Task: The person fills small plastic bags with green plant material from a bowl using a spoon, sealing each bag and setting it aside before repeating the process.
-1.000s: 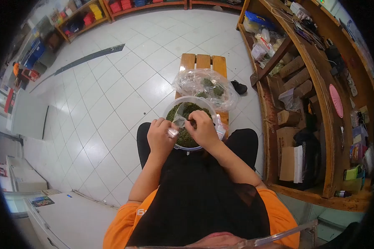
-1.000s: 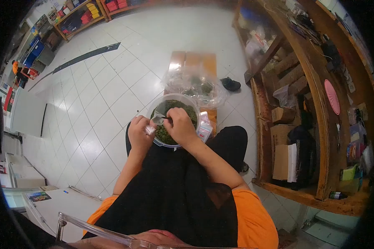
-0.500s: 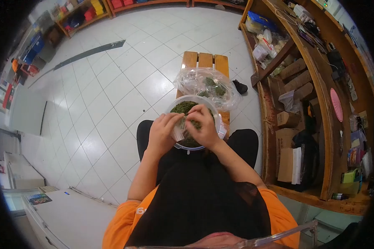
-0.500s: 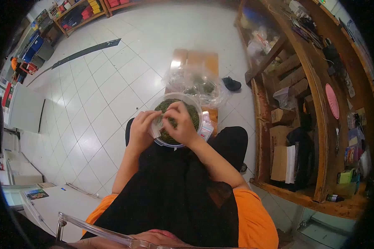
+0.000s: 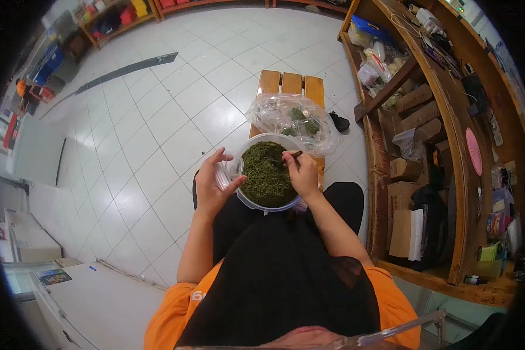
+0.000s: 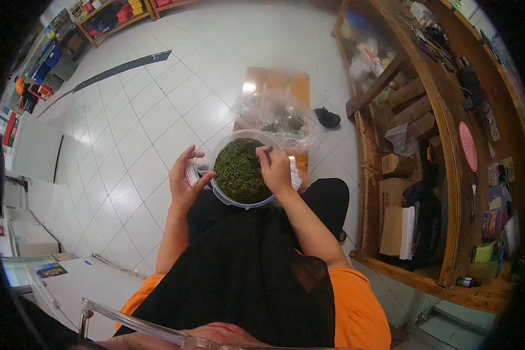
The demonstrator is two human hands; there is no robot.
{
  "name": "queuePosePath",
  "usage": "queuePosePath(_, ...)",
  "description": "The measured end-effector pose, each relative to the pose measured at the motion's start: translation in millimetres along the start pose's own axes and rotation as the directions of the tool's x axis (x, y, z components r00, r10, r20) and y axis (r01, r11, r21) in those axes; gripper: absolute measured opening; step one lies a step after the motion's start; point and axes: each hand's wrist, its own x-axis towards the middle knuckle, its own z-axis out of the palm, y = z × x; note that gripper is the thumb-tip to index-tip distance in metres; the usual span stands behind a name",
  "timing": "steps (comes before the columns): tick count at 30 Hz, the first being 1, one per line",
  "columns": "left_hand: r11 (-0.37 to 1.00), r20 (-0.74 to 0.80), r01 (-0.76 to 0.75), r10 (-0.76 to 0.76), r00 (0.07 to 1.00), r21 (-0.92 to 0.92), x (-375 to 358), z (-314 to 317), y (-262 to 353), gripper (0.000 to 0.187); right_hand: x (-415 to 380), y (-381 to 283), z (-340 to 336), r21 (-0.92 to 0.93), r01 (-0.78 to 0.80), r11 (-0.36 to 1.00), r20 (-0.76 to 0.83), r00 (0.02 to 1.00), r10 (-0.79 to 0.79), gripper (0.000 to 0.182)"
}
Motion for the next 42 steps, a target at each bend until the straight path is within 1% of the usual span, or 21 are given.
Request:
queuePosePath(1, 0.999, 0.011, -0.029, 0.028, 1.0, 0.021, 1, 1, 0, 0.077, 0, 9, 4, 0.124, -0.085, 0.989, -0.075, 0.993, 0.094, 0.021)
queuePosePath(2, 0.999, 0.011, -0.031, 0.03, 0.999, 0.019, 1, 2, 0, 0.077, -1, 18, 10, 0.123, -0.083, 0.989, -0.077, 0.993, 0.093, 0.021)
queuePosePath(4, 0.999, 0.052, -0.042, 0.041, 0.998, 0.013, 1, 4, 2, 0.077, -4, 26, 20, 0.328, -0.185, 0.927, -0.026, 0.979, 0.204, 0.024)
queuePosePath(8, 0.999, 0.067, -0.052, 0.053, 0.996, -0.013, 0, 9, 1, 0.077, 0, 28, 11, 0.245, -0.266, 0.932, -0.073, 0.954, 0.291, 0.025)
queuePosePath(10, 0.998, 0.085, -0.045, 0.047, 0.995, -0.034, 0, 12, 0, 0.075, 4, 30, 1, 0.473, -0.28, 0.836, -0.098, 0.926, 0.365, 0.024)
queuePosePath(13, 1.0, 0.159, -0.026, 0.026, 0.987, 0.0, -1, 21, 2, 0.073, 12, 26, -15, 0.582, -0.317, 0.749, -0.085, 0.892, 0.444, 0.024)
queuePosePath(16, 0.982, 0.238, -0.069, 0.026, 0.971, 0.175, 0, 35, 9, 0.071, 16, 7, -31, 0.616, -0.251, 0.747, -0.118, 0.908, 0.402, 0.024)
queuePosePath(20, 0.98, 0.256, -0.043, -0.007, 0.967, 0.192, 4, 56, 16, 0.07, 15, -35, -41, 0.607, -0.111, 0.787, -0.171, 0.949, 0.266, 0.021)
queuePosePath(21, 0.994, 0.252, 0.003, -0.03, 0.967, 0.106, 4, 63, 16, 0.069, 14, -45, -47, 0.607, -0.108, 0.788, -0.175, 0.948, 0.265, 0.021)
queuePosePath(22, 0.999, 0.25, 0.05, -0.053, 0.967, 0.019, 4, 69, 17, 0.069, 13, -55, -53, 0.314, 0.046, 0.948, -0.12, 0.993, -0.008, 0.019)
queuePosePath(23, 0.999, 0.253, 0.048, -0.05, 0.966, 0.017, 3, 74, 18, 0.069, 13, -64, -59, 0.008, 0.249, 0.968, 0.022, 0.968, -0.249, 0.017)
queuePosePath(24, 0.996, 0.229, 0.079, -0.069, 0.971, -0.035, 2, 79, 20, 0.067, 14, -71, -60, 0.027, 0.389, 0.921, 0.108, 0.915, -0.39, 0.011)
queuePosePath(25, 0.99, 0.206, 0.11, -0.09, 0.974, -0.088, 1, 81, 21, 0.066, 14, -81, -61, 0.026, 0.388, 0.921, 0.106, 0.915, -0.388, 0.011)
queuePosePath(27, 0.99, 0.179, 0.116, -0.1, 0.979, -0.082, -1, 81, 23, 0.066, 13, -94, -62, 0.071, 0.587, 0.806, 0.129, 0.796, -0.591, 0.006)
queuePosePath(28, 0.99, 0.147, 0.123, -0.11, 0.983, -0.076, -2, 80, 24, 0.065, 12, -90, -61, 0.072, 0.589, 0.805, 0.129, 0.795, -0.593, 0.006)
queuePosePath(30, 0.99, 0.099, 0.108, -0.098, 0.99, -0.094, -3, 77, 19, 0.065, 9, -81, -57, 0.373, 0.491, 0.787, -0.069, 0.861, -0.505, 0.009)
queuePosePath(31, 0.989, 0.054, 0.093, -0.087, 0.995, -0.114, -5, 76, 16, 0.065, 9, -80, -56, 0.377, 0.491, 0.786, -0.067, 0.861, -0.505, 0.009)
queuePosePath(33, 0.986, 0.017, 0.076, -0.074, 0.997, -0.146, -9, 75, 14, 0.067, 10, -80, -56, 0.106, 0.388, 0.916, 0.136, 0.906, -0.4, 0.013)
queuePosePath(36, 0.981, -0.029, 0.059, -0.066, 0.997, -0.182, -10, 72, 15, 0.067, 3, -73, -31, -0.026, 0.399, 0.917, 0.271, 0.885, -0.377, 0.016)
queuePosePath(40, 0.997, -0.032, 0.013, -0.016, 0.999, -0.082, -4, 62, 16, 0.051, 2, -56, -18, 0.103, 0.395, 0.913, 0.239, 0.881, -0.408, 0.025)
queuePosePath(42, 0.989, -0.016, 0.044, -0.047, 0.999, -0.141, -3, 56, 12, 0.044, 4, -53, -19, 0.093, 0.372, 0.923, 0.153, 0.911, -0.383, 0.032)
